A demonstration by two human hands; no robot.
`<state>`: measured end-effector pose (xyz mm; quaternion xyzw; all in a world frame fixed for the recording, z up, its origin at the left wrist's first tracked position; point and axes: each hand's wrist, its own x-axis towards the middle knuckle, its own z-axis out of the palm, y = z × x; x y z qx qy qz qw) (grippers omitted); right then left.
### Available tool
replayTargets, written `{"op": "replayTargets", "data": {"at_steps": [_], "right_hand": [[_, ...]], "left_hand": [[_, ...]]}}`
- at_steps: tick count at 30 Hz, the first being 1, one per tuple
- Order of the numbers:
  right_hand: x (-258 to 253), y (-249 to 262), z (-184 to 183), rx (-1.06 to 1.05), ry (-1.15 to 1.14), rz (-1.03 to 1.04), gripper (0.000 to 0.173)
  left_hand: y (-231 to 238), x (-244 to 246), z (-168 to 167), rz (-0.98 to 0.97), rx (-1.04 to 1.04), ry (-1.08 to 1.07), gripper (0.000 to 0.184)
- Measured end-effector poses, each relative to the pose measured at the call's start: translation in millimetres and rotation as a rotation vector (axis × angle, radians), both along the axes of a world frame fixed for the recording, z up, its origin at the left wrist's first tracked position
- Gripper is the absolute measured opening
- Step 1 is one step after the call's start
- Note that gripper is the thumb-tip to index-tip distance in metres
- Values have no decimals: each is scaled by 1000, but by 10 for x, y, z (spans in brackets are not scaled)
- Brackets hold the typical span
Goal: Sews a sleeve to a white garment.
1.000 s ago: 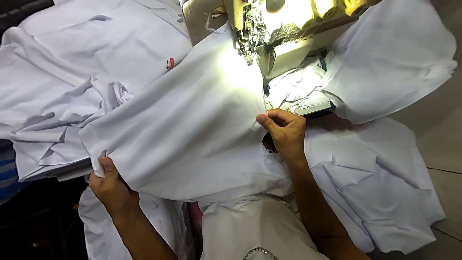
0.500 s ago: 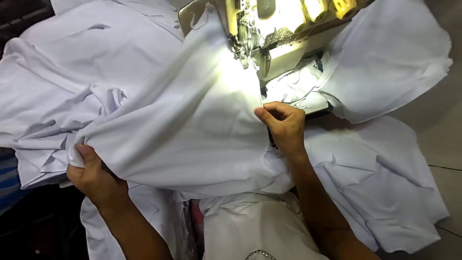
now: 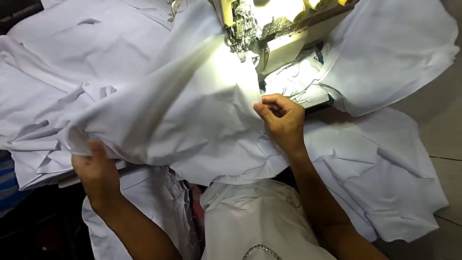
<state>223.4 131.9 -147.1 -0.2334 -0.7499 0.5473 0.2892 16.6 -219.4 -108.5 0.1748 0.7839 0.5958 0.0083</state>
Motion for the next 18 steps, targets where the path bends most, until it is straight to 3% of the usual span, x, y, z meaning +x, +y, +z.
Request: {"op": "replayTargets", "data": {"at_steps": [3, 6, 9, 12, 15, 18], "right_hand": [[103, -69, -45, 11, 14, 9, 36], [216, -148, -105, 50, 11, -3, 42], [286, -193, -179, 89, -28, -10, 38], [307, -182, -219, 119, -62, -16, 26], [313, -156, -242, 51, -67, -5, 17], [317, -141, -244, -48, -65, -25, 18]], "left_hand": [[-144, 365, -144, -10, -168, -69, 106], [-133, 682, -359, 51, -379, -102, 125], [-143, 818, -622, 150, -456, -38, 102], [-239, 792, -751, 110, -480, 180, 39], [-320, 774, -701, 65, -194, 132, 27], [-194, 764, -528, 211, 130, -104, 24]]}}
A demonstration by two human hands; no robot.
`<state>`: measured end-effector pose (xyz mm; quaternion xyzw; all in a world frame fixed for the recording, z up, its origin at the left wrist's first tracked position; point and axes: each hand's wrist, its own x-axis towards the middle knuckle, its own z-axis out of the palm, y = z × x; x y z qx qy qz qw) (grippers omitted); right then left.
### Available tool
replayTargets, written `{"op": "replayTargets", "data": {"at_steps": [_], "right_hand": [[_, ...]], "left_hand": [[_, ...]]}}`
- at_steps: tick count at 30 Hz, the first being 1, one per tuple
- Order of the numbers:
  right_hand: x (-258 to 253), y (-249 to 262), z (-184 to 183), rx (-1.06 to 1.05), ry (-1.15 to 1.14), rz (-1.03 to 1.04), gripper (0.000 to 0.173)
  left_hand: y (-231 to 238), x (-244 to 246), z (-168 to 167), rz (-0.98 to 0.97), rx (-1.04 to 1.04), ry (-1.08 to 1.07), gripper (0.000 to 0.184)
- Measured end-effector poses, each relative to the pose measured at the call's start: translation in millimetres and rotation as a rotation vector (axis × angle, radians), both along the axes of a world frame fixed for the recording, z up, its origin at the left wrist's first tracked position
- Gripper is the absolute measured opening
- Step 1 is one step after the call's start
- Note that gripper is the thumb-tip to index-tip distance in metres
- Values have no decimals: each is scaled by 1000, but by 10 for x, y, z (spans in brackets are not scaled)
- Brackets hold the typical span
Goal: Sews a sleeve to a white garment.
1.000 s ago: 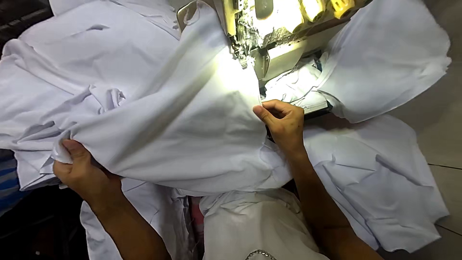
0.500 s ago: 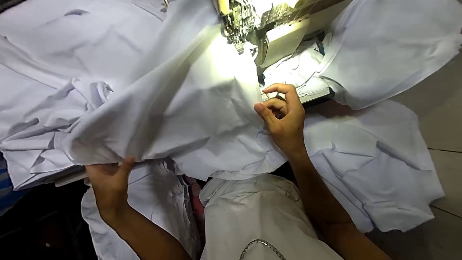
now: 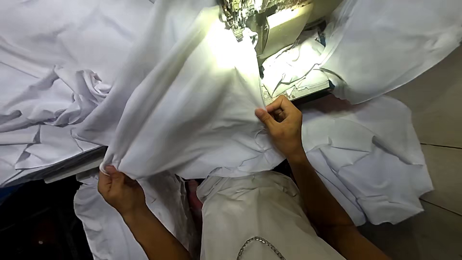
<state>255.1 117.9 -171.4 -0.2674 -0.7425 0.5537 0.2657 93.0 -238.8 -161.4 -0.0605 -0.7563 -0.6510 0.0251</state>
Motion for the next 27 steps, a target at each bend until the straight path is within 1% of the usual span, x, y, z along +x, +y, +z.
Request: {"op": "replayTargets", "data": {"at_steps": [2, 4, 5, 7, 9, 18, 27], "right_hand": [[-3, -10, 21, -44, -15, -15, 25], [3, -15, 41, -88, -27, -3, 36], [4, -18, 43, -93, -35, -1, 36], [7, -38, 26, -100, -32, -9, 20], [5, -55, 17, -110, -16, -15, 12], [-48, -20, 62, -98, -9, -17, 12], [-196, 76, 129, -43, 26, 16, 13]], "left_hand": [[117, -26, 87, 77, 70, -53, 31], [166, -57, 144, 101, 89, -92, 33], [155, -74, 160, 94, 109, -102, 33], [120, -94, 180, 80, 144, -117, 34], [126, -99, 194, 70, 165, -124, 34], [152, -183, 243, 27, 186, -78, 33], [192, -427, 369, -53, 156, -10, 31]]}}
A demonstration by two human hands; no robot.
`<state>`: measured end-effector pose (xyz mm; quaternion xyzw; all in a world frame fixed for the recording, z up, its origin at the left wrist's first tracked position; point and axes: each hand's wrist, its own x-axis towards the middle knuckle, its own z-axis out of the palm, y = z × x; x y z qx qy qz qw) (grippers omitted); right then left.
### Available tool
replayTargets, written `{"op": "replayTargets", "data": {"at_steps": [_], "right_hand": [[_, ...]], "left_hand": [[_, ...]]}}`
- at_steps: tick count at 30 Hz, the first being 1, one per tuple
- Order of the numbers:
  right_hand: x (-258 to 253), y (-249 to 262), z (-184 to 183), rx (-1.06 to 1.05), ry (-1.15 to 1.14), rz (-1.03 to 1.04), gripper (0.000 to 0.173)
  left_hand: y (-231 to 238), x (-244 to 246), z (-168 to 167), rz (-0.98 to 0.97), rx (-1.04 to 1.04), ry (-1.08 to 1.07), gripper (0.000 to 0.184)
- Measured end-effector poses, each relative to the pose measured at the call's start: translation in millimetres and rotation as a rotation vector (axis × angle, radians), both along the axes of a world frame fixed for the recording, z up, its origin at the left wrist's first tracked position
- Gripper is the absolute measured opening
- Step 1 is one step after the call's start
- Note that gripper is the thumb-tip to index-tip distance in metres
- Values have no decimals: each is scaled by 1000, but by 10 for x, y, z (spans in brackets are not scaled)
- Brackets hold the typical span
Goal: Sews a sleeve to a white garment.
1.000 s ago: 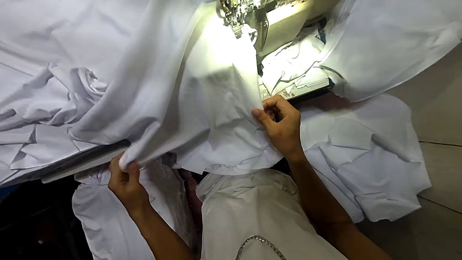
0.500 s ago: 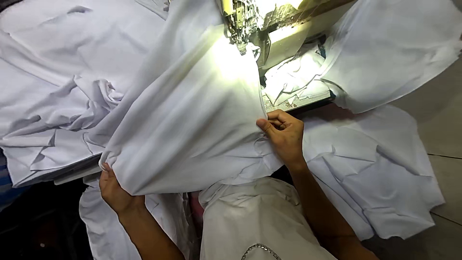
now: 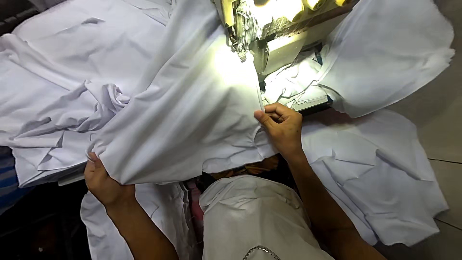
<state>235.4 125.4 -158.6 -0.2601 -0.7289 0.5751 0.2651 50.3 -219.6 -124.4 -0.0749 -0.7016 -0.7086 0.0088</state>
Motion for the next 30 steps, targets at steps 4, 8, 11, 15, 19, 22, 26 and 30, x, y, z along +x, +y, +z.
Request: {"op": "replayTargets", "data": {"at_steps": [4, 8, 11, 15, 19, 22, 26, 30], "right_hand": [[-25, 36, 64, 34, -53, 13, 13], [79, 60, 90, 131, -173, 18, 19], [168, 65, 92, 173, -242, 29, 37], [166, 46, 81, 237, -313, 43, 33], [134, 20, 49, 335, -294, 38, 27], [138, 12, 24, 335, -272, 19, 38], [139, 45, -44, 350, -135, 93, 48], [138, 83, -28, 381, -133, 158, 25]], "left_hand": [[18, -144, 43, -55, -14, 23, 31], [-8, -178, 92, -87, -67, 7, 29], [-40, -148, 89, -115, -103, -1, 27], [-55, -106, 54, -125, -110, -9, 28], [-130, -87, 21, -174, -130, -22, 26], [-174, -81, -12, -189, -163, -28, 24], [-187, -78, 3, -181, -219, -32, 20], [-203, -119, 31, -199, -236, -21, 20]]}}
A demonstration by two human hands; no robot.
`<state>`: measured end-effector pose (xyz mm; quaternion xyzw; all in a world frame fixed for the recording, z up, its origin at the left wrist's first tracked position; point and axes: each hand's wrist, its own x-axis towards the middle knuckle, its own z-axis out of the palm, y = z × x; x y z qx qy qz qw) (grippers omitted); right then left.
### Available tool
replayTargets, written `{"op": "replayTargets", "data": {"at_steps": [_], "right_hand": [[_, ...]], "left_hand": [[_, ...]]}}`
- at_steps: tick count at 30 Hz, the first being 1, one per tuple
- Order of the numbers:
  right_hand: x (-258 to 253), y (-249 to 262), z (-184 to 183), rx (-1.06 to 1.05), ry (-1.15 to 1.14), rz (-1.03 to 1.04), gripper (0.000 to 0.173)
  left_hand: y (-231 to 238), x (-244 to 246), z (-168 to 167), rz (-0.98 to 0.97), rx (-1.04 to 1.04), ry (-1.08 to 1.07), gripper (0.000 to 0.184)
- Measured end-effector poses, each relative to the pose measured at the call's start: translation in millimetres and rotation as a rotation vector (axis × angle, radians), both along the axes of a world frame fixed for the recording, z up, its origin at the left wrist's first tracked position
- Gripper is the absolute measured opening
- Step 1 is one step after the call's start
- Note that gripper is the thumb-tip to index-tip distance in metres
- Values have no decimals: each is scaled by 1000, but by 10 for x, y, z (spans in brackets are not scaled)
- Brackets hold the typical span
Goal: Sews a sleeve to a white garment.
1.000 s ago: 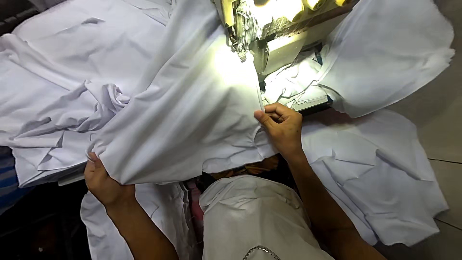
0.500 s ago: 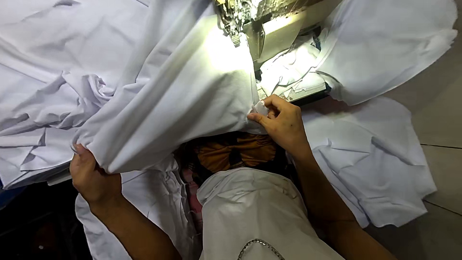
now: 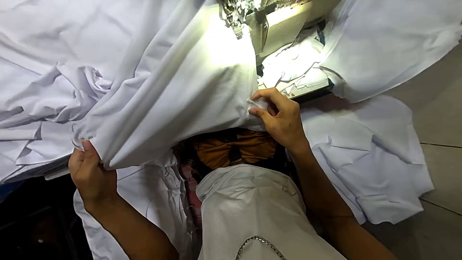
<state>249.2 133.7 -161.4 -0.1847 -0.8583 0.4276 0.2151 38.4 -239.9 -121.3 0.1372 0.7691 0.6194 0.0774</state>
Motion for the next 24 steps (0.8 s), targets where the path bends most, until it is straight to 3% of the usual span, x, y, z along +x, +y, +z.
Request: {"op": "replayTargets", "data": {"at_steps": [5, 8, 10, 11, 14, 17, 19, 22, 24], "right_hand": [[-16, 33, 32, 54, -43, 43, 18], [-31, 58, 13, 110, -23, 90, 18], [-35, 66, 28, 110, 4, 100, 18], [-30, 67, 33, 93, 24, 91, 18], [14, 74, 30, -8, 69, 34, 16], [32, 24, 38, -106, 61, -35, 13], [26, -9, 50, -137, 43, -34, 12], [28, -7, 118, -199, -28, 16, 36], [31, -1, 143, -169, -56, 25, 36]], "left_hand": [[8, -64, 75, -75, 3, 4, 21], [-79, -76, 98, -171, -18, -8, 48], [-154, -77, 123, -173, -184, -6, 66], [-130, -70, 160, -156, -270, -9, 66], [-1, -60, 225, -135, -354, 13, 40], [-30, -110, 135, -197, -238, 40, 20], [-43, -97, 115, -207, -176, 6, 14], [-48, -35, 123, -151, -181, -38, 6], [-43, -12, 107, -131, -218, -9, 11]]}}
